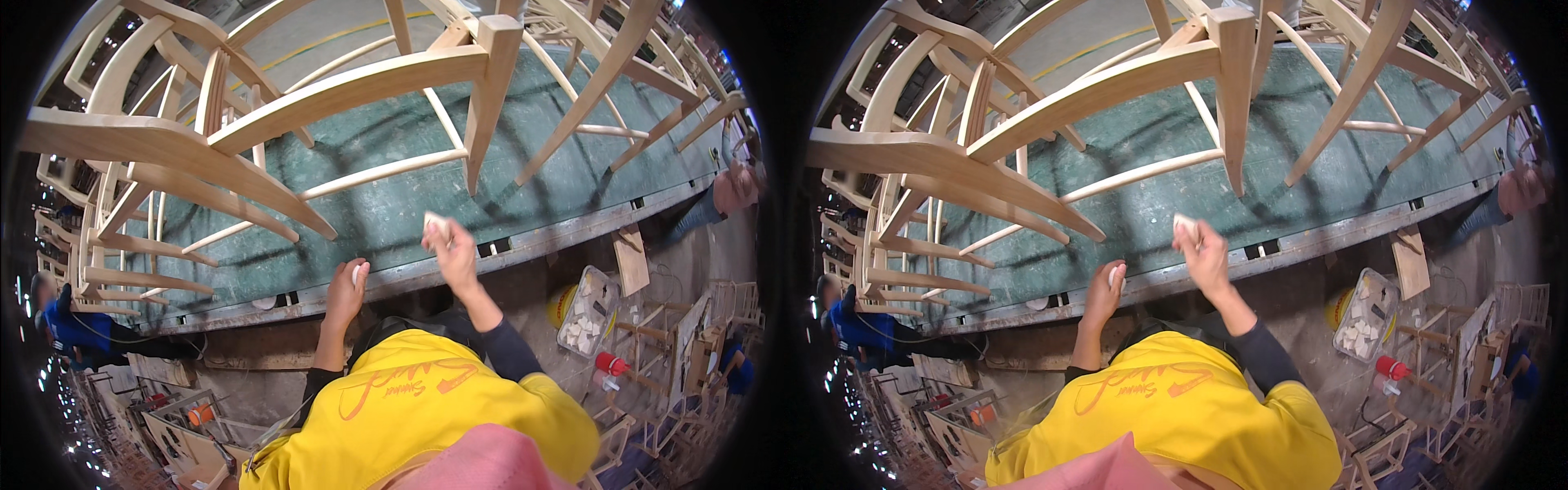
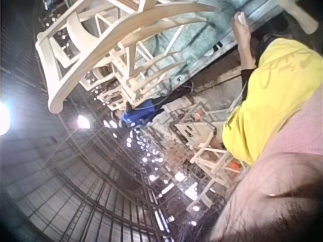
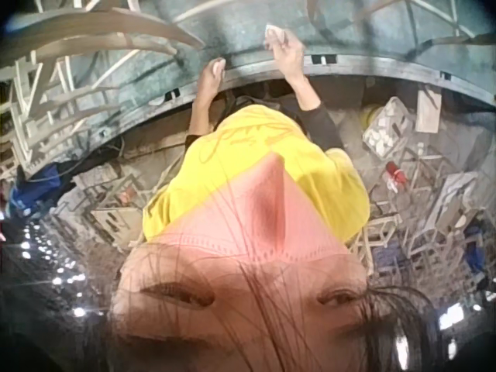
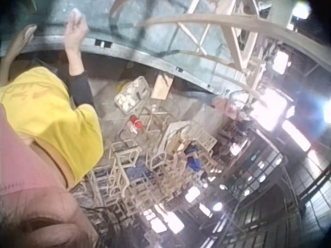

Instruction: The person sands the frame of a wooden chair using a sanding block, moving along legs, rails, and curved back sections. The person repositions the chair on the workbench and continues sanding different parts of the frame.

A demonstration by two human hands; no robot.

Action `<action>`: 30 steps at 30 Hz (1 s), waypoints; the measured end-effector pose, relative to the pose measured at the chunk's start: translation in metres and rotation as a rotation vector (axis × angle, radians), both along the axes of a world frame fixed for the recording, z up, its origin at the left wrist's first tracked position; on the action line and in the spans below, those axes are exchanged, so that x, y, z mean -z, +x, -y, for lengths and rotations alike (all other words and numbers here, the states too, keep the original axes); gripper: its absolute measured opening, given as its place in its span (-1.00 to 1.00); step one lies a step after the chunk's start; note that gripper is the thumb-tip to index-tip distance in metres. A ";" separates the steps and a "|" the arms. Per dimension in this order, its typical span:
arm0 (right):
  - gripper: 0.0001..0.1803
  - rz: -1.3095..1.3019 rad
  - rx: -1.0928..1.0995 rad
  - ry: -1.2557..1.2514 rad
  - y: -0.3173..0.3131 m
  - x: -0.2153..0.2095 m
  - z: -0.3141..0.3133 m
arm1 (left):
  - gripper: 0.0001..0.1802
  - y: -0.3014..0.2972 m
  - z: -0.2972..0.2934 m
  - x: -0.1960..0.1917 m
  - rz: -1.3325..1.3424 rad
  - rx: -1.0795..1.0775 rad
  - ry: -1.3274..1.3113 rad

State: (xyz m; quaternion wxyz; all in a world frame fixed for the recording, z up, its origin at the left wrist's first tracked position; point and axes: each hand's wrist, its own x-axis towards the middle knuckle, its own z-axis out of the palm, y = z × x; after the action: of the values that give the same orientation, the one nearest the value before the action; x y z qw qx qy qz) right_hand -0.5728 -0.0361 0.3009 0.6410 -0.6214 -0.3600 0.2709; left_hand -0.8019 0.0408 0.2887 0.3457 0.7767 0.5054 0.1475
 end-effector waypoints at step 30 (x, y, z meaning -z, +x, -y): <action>-0.72 0.742 0.654 0.496 0.109 -0.168 -0.095 | -0.53 -0.008 -0.015 -0.009 0.063 0.085 0.054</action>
State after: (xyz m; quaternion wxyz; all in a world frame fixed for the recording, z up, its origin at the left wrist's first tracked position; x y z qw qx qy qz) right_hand -0.4633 0.0589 0.4690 0.6490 -0.5849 -0.4029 -0.2726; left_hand -0.8097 0.0554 0.2979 0.3464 0.8015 0.4566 0.1708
